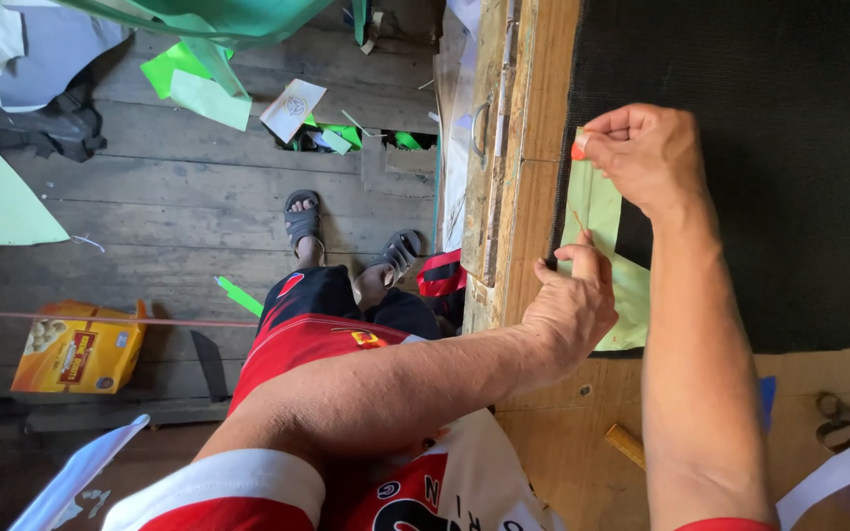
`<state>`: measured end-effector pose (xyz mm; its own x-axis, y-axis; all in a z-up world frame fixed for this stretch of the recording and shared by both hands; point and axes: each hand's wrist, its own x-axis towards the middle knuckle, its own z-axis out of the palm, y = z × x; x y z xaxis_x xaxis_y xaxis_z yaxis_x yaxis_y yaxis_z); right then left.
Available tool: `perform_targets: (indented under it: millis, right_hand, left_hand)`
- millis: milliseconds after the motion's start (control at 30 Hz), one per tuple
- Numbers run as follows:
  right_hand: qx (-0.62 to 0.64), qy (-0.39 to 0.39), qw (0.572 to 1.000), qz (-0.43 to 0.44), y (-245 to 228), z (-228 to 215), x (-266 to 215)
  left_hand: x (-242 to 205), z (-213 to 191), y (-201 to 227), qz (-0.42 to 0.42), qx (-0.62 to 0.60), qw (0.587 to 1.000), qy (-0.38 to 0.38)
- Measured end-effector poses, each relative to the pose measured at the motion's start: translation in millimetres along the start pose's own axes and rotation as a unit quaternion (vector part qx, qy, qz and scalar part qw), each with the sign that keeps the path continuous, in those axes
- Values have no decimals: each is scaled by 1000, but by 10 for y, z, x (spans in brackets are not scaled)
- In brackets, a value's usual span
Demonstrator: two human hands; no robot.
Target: The person places a light green paper template on a large black fabric sheet and traces its outline with an orange marker. They then use scissors to cut the fabric along the traced lines, removing the excess material. Finally, the person places the cut fabric piece onto a brown security vest with reflective stripes.
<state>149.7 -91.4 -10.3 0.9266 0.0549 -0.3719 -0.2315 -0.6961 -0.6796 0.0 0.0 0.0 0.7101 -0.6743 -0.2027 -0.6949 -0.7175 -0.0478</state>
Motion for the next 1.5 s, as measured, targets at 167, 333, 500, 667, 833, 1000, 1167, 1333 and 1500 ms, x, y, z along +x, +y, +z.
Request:
perform_targets:
  millis: [167,333,500,667,833,1000,1167,1333,1500]
  right_hand:
    - [-34,35,994,94,-303,34,66]
    - [0,71,995,68,-231,24,197]
    - [232,86,968,41,-51,-118,111]
    - [293,78,952,32,194,-181,-239]
    - [312,99,943,66,302,-93,-754]
    - [388,140,910,42,586,281,-969]
    - [302,207,930,-16,556,366,-1028]
    - [193,180,964,25,386,333,-1076]
    - [111,167,979,38,264,263,-1068]
  left_hand:
    - [98,155,165,-30,34,998,-32]
    - [79,127,114,-9,46,998,-41]
    - [32,42,-67,29,65,997,-38]
    - [25,-19,-368,73,22,994,-78]
    - [36,-21,-609,48,-137,986,-81]
    - [184,108,-827,69,-188,976,-86]
    - [513,173,-1262,72,-294,953,-8]
    - [982,32,-1550,-84,-404,909,-52]
    - [1186,236,-1511,-57,-359,930,-58]
